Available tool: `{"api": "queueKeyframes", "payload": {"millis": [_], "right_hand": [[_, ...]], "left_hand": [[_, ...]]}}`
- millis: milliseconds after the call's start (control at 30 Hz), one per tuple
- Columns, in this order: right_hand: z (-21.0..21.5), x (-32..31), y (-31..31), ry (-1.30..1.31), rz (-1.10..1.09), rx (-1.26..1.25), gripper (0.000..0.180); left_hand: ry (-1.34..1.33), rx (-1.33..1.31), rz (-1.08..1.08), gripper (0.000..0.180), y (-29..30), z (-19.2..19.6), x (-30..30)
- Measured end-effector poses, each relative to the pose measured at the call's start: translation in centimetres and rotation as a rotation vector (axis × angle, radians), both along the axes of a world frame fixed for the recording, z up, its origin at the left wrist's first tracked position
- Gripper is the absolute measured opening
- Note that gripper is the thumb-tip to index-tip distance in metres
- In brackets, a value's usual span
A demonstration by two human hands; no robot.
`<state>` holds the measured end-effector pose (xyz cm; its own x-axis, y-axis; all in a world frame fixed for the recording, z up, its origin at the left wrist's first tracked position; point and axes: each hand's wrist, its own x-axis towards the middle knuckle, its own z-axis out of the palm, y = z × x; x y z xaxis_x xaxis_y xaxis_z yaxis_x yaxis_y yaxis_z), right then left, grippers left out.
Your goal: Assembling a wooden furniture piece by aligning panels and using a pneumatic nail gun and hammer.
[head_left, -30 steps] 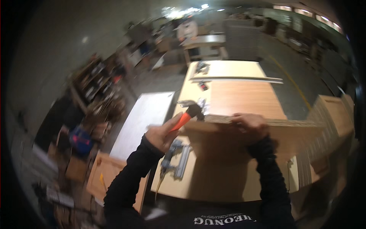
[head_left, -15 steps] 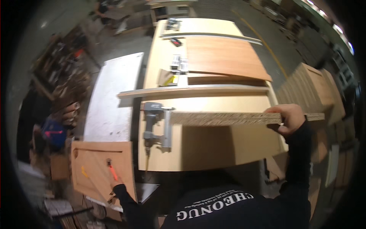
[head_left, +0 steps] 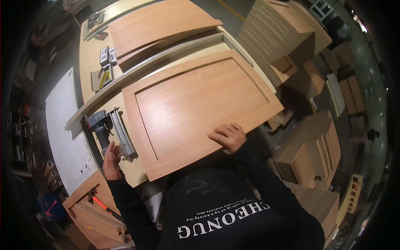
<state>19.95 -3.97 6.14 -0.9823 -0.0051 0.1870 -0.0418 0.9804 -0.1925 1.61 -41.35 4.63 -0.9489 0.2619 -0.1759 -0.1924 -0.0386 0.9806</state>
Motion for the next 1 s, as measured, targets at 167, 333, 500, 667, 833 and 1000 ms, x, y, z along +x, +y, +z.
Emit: {"api": "queueKeyframes", "payload": {"millis": [167, 333, 500, 667, 833, 1000], "right_hand": [[-0.4, 1.5, 3.6, -0.307, -0.257, -0.158, 0.093], [-3.8, 3.0, 9.0, -0.295, -0.267, -0.137, 0.080], [-5.5, 2.2, 12.0, -0.177, -0.087, -0.217, 0.066], [-5.7, 0.1, 14.6, -0.124, -0.060, -0.228, 0.061], [-5.8, -0.1, 15.9, -0.128, -0.054, -0.254, 0.060], [-6.0, -0.6, 15.0, -0.067, -0.028, -0.238, 0.063]], "left_hand": [[0.241, -0.315, -0.016, 0.042, 2.0, -3.4, 2.2], [0.548, -0.896, 0.021, 0.062, 8.6, -8.0, 4.6], [0.586, -1.283, 0.242, 0.061, 13.0, -9.0, 7.2], [0.532, -1.343, 0.274, 0.057, 15.8, -7.6, 7.6], [0.807, -1.041, 0.351, 0.065, 25.2, 1.1, 9.2], [0.485, -1.396, 0.127, 0.074, 30.4, -6.8, 10.5]]}}
